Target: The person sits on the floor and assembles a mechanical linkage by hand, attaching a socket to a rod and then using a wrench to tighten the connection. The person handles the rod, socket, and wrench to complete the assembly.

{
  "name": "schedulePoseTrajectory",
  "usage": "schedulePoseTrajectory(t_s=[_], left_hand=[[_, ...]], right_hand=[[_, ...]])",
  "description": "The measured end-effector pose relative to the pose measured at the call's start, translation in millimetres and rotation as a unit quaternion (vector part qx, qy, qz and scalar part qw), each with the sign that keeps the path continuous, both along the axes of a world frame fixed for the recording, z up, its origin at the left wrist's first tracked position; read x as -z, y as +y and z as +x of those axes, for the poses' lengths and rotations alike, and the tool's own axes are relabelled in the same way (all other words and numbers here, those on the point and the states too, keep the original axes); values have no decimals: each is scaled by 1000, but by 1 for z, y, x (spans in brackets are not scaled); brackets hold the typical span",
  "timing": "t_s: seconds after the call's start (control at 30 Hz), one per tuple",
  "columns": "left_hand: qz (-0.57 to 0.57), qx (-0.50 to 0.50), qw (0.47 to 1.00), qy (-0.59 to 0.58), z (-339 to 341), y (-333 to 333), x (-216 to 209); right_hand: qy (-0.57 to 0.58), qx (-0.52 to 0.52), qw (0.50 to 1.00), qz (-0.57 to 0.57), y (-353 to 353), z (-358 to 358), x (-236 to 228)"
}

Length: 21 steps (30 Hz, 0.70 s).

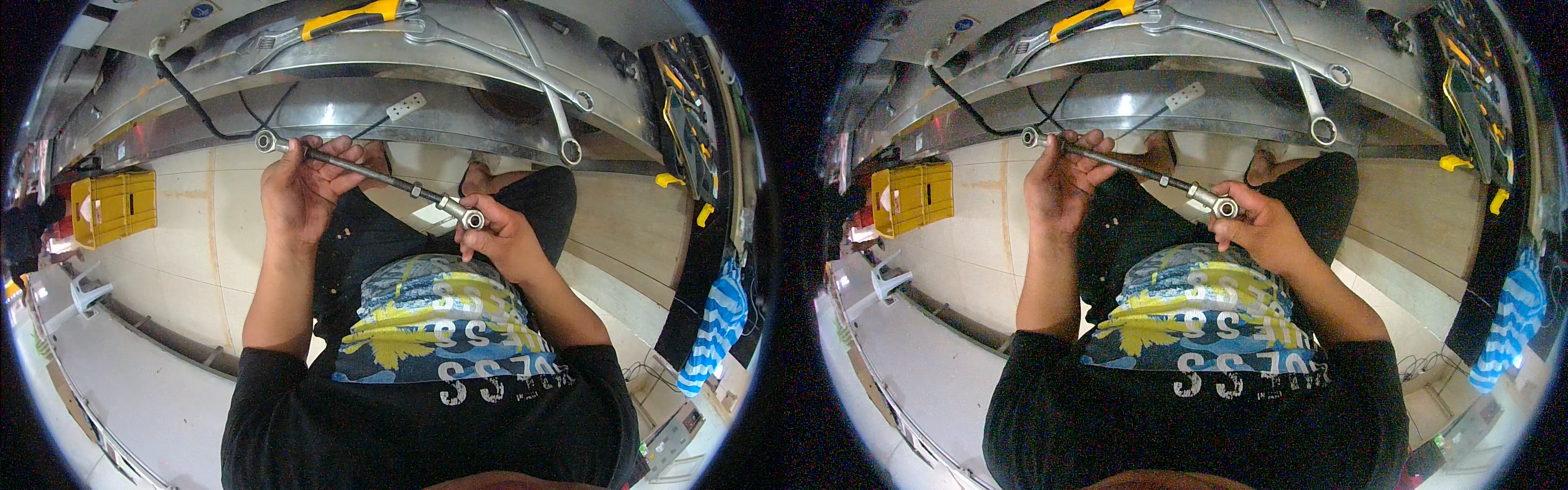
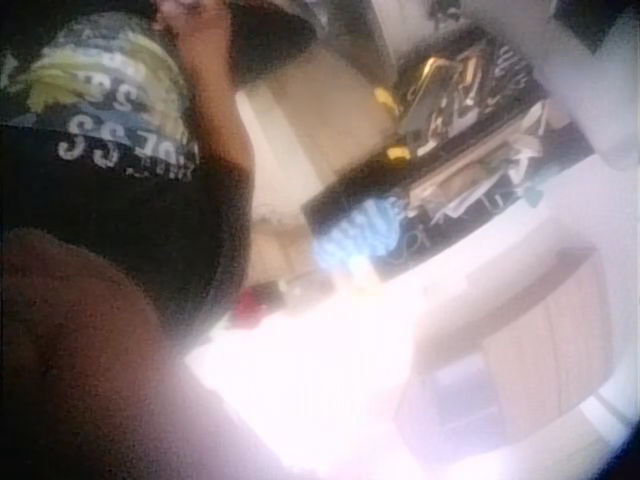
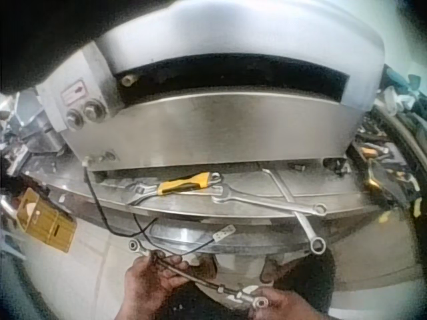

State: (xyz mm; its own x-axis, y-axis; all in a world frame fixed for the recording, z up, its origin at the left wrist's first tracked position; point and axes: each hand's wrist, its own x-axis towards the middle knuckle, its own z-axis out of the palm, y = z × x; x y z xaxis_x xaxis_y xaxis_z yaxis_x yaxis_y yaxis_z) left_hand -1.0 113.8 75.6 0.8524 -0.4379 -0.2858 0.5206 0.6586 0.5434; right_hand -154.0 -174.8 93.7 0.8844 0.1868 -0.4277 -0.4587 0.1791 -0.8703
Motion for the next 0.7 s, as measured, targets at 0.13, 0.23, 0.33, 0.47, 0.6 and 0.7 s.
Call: schedulePoseTrajectory(t_s=[0.13, 0.23, 0.33, 0.47, 0.6, 0.7], left_hand=[[18, -2, 1000, -4, -3, -1, -5], [25, 5, 1000, -13, -2, -2, -3], [22, 10, 1000, -12, -3, -2, -3], [26, 15, 1000, -9, -3, -1, -4], [19, 12, 1000, -6, -4, -1, -4], [8, 18, 1000, -11, -3, 1, -2]], right_hand=[[-30, -32, 997, -64, 0, 1, -4], [-31, -52, 991, -122, -1, 1, -3], [-16, -31, 997, -70, -1, 1, -1], [-5, -28, 999, -20, -6, 3, 2], [5, -42, 999, 1, -9, 3, 3], [-9, -41, 999, 21, -10, 3, 5]])
